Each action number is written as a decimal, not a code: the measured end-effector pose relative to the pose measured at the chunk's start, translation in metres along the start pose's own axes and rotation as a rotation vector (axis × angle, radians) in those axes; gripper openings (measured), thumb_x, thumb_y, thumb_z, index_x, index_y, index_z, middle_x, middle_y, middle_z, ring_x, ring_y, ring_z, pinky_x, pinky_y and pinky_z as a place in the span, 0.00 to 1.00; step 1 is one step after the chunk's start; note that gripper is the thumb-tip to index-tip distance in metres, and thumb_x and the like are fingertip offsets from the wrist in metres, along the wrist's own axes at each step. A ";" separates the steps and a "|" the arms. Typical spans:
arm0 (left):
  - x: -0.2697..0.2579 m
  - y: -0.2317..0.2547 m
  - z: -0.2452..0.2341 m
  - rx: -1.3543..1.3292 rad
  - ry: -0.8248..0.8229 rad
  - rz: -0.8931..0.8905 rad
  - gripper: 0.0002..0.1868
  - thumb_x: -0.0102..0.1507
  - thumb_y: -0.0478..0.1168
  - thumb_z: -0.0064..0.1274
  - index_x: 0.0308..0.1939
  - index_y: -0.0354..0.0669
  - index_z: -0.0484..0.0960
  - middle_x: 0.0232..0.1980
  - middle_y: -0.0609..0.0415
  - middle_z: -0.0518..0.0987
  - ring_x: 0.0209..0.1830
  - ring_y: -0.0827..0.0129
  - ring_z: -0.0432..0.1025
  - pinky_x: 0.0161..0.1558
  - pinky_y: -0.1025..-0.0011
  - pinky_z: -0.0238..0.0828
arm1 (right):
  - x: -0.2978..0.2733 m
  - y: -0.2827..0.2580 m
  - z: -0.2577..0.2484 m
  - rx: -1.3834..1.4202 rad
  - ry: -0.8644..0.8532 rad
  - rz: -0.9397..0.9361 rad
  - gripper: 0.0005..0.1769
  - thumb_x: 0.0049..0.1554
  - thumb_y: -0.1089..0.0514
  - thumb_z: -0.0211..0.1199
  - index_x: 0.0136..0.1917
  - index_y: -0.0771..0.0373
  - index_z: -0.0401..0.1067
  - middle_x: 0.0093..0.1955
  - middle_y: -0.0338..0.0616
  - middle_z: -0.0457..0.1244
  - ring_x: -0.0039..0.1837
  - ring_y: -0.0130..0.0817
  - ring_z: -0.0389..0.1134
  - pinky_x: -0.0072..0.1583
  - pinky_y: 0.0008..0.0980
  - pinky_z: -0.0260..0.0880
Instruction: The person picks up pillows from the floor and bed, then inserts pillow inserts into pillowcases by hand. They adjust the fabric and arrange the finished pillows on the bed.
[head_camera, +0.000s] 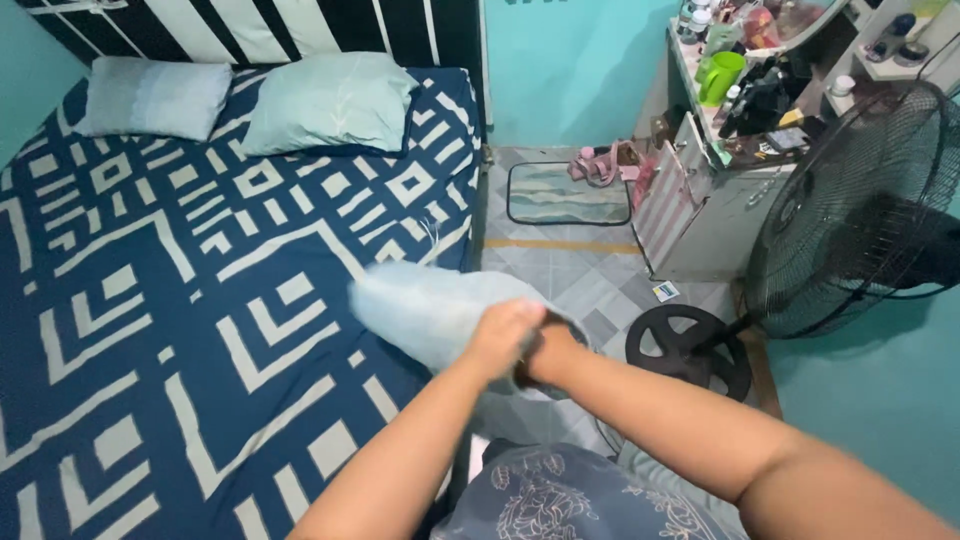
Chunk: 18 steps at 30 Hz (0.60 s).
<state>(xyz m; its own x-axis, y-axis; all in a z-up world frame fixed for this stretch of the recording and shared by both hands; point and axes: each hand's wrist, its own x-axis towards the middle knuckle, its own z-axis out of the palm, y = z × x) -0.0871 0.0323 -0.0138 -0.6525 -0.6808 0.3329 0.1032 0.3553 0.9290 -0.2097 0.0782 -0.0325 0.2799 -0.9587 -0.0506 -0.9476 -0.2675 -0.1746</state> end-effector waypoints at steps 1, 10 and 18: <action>0.000 0.013 0.007 -0.100 -0.054 -0.083 0.19 0.71 0.50 0.47 0.35 0.38 0.77 0.33 0.56 0.75 0.34 0.69 0.68 0.40 0.69 0.66 | 0.013 -0.006 0.014 -0.078 0.120 -0.021 0.37 0.44 0.44 0.72 0.64 0.55 0.67 0.56 0.51 0.68 0.60 0.48 0.68 0.60 0.44 0.68; -0.001 0.111 0.004 -0.381 -0.209 -0.112 0.17 0.73 0.51 0.47 0.35 0.44 0.73 0.33 0.66 0.67 0.35 0.81 0.60 0.38 0.77 0.58 | 0.130 -0.020 0.029 -0.293 0.565 -0.126 0.33 0.47 0.45 0.70 0.63 0.55 0.69 0.57 0.50 0.68 0.61 0.48 0.68 0.61 0.43 0.69; 0.002 0.108 -0.032 -0.086 -0.073 -0.034 0.12 0.68 0.49 0.53 0.43 0.44 0.79 0.35 0.65 0.75 0.36 0.77 0.67 0.41 0.75 0.67 | 0.183 -0.004 -0.029 -0.138 0.516 -0.194 0.30 0.50 0.45 0.68 0.63 0.56 0.70 0.58 0.50 0.68 0.62 0.47 0.69 0.63 0.42 0.69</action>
<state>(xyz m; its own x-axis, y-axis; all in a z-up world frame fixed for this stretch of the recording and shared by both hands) -0.0535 0.0488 0.0920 -0.7096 -0.6416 0.2913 0.1421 0.2746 0.9510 -0.1593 -0.0990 -0.0128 0.3719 -0.8045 0.4631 -0.9075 -0.4201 -0.0011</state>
